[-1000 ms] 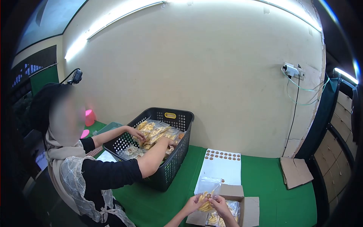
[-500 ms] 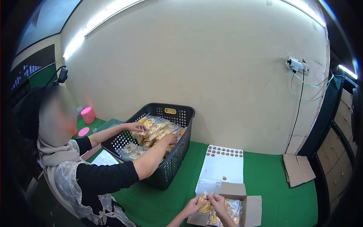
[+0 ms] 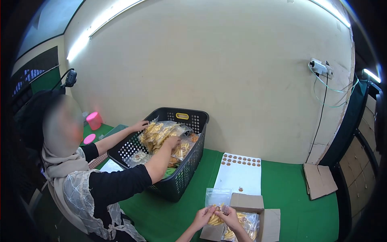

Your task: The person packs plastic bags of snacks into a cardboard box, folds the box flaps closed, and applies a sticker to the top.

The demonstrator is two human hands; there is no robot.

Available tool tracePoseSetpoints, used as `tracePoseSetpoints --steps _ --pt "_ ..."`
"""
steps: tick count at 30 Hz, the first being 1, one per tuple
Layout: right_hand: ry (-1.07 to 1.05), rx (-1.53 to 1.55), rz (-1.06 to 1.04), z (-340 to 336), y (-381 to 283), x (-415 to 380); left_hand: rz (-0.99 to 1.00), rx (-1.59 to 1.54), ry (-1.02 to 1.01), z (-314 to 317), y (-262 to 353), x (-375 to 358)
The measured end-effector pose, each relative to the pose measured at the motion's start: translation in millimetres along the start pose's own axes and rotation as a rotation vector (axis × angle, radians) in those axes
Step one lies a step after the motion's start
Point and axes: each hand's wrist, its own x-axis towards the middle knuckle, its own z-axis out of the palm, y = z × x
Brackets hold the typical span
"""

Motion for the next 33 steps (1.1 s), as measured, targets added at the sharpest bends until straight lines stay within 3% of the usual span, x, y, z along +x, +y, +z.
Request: tracePoseSetpoints --steps 6,9,13,17,20,24,27,30,33 --pt "0.048 0.176 -0.015 -3.9 -12.2 -10.0 -0.083 -0.002 -0.118 5.6 6.8 7.0" --pt "0.051 0.049 0.023 -5.8 -3.5 -13.0 0.17 -0.165 0.053 14.8 19.6 14.9" --pt "0.075 -0.239 -0.065 -7.9 -8.9 -16.4 0.181 -0.066 0.142 4.9 22.4 16.4" --pt "0.25 -0.542 -0.368 -20.2 -30.3 -11.3 0.218 0.386 0.043 0.0 31.4 3.7" --pt "0.036 -0.604 -0.127 -24.1 -37.3 -10.4 0.19 0.594 -0.091 2.0 34.9 -2.2" --pt "-0.032 0.082 -0.014 -12.1 -26.7 -16.4 0.144 0.52 -0.13 7.3 44.2 -10.8" --pt "-0.058 0.121 0.041 -16.9 -22.5 -20.6 0.164 0.588 -0.168 8.3 45.8 -11.2" --pt "-0.048 0.062 -0.037 -19.2 -22.4 -20.9 0.221 0.605 -0.129 12.9 43.4 -14.2" --pt "0.068 -0.137 -0.092 -15.8 -12.4 -20.7 0.259 0.586 -0.066 15.7 40.3 -11.7"
